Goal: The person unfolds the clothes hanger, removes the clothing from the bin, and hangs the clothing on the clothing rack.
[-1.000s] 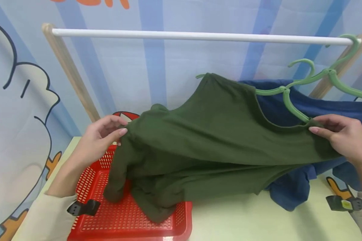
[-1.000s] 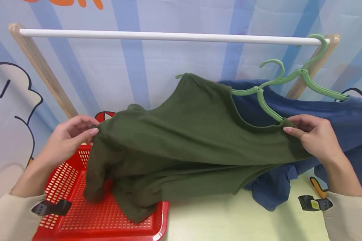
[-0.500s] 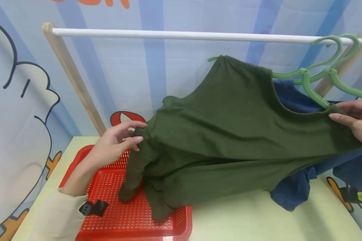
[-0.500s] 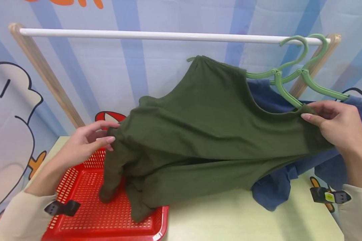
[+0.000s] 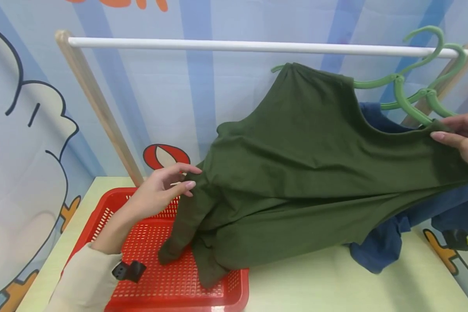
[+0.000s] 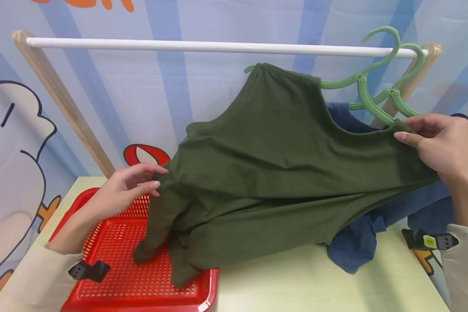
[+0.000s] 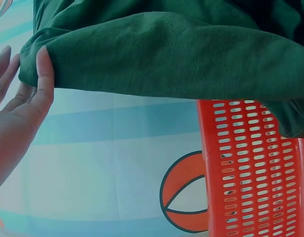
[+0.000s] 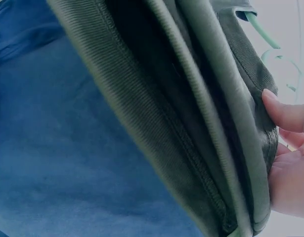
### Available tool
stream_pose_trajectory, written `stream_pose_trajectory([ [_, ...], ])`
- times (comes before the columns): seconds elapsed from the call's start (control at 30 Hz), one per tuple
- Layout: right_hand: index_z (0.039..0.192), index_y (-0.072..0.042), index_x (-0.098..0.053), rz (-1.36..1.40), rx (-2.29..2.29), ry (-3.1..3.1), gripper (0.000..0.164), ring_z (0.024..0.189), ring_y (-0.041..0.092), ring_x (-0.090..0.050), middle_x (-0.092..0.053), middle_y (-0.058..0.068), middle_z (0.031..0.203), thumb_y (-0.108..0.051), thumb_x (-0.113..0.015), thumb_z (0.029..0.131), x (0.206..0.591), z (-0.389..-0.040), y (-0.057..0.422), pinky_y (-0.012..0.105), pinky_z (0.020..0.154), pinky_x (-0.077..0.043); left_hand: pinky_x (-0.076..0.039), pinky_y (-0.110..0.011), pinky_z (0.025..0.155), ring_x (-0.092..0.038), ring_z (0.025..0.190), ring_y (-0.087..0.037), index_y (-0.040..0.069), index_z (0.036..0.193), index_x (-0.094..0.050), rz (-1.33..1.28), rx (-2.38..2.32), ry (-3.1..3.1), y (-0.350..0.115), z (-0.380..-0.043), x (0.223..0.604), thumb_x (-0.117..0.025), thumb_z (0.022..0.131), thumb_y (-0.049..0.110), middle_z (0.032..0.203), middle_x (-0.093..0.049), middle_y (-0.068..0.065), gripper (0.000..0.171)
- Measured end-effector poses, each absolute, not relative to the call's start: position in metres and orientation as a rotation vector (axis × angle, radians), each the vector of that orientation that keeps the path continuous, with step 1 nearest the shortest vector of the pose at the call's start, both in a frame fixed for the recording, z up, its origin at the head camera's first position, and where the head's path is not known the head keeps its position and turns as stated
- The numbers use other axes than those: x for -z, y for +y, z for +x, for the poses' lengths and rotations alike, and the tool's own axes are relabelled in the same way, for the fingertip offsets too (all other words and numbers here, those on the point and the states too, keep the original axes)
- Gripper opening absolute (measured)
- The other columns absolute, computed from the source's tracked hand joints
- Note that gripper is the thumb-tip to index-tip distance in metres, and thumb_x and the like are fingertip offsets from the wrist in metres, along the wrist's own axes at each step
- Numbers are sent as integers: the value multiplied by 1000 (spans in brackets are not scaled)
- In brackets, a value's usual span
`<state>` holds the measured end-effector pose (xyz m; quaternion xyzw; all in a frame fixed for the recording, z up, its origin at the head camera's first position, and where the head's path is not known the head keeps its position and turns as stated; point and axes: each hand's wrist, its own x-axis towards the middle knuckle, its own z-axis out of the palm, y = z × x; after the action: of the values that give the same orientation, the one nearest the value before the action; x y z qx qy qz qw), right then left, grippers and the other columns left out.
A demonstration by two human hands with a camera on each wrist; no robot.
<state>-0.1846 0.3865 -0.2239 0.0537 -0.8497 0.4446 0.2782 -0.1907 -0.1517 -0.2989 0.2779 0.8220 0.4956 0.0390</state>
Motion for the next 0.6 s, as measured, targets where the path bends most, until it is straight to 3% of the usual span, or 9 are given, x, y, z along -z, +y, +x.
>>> stream_pose_trajectory([
  [0.23, 88, -43, -53, 26, -961, -2437, 36, 57, -10, -46, -49, -24, 68, -8, -59, 89, 246, -197, 410, 7, 54, -37, -49, -37, 78, -63, 80, -19, 5, 115, -57, 854, -1512, 2505, -150, -191, 308, -57, 91, 12, 115, -55, -10, 26],
  [0.3, 94, -36, -57, -10, -925, -2475, 23, 59, -8, -47, -50, -21, 70, -14, -60, 89, 254, -201, 418, 10, 56, -38, -49, -35, 77, -63, 79, -19, 3, 115, -57, 877, -1513, 2501, -150, -192, 312, -58, 90, 11, 111, -57, -11, 25],
  [0.4, 102, -28, -61, -56, -889, -2511, 15, 60, -6, -49, -52, -21, 72, -20, -60, 89, 262, -207, 429, 13, 56, -41, -50, -34, 75, -63, 78, -20, 2, 113, -58, 913, -1520, 2492, -150, -194, 318, -58, 90, 9, 108, -59, -12, 25],
  [0.47, 110, -19, -61, -59, -881, -2529, 22, 62, -4, -50, -53, -20, 75, -22, -60, 89, 265, -209, 434, 16, 59, -41, -50, -36, 76, -63, 78, -22, 1, 114, -58, 914, -1514, 2481, -151, -194, 322, -58, 89, 8, 107, -59, -12, 25],
  [0.6, 120, -18, -59, -43, -866, -2535, 33, 69, -3, -50, -53, -15, 83, -24, -60, 88, 275, -213, 445, 16, 68, -40, -50, -37, 78, -61, 82, -22, 2, 118, -55, 881, -1474, 2452, -153, -195, 329, -58, 90, 10, 116, -55, -14, 30],
])
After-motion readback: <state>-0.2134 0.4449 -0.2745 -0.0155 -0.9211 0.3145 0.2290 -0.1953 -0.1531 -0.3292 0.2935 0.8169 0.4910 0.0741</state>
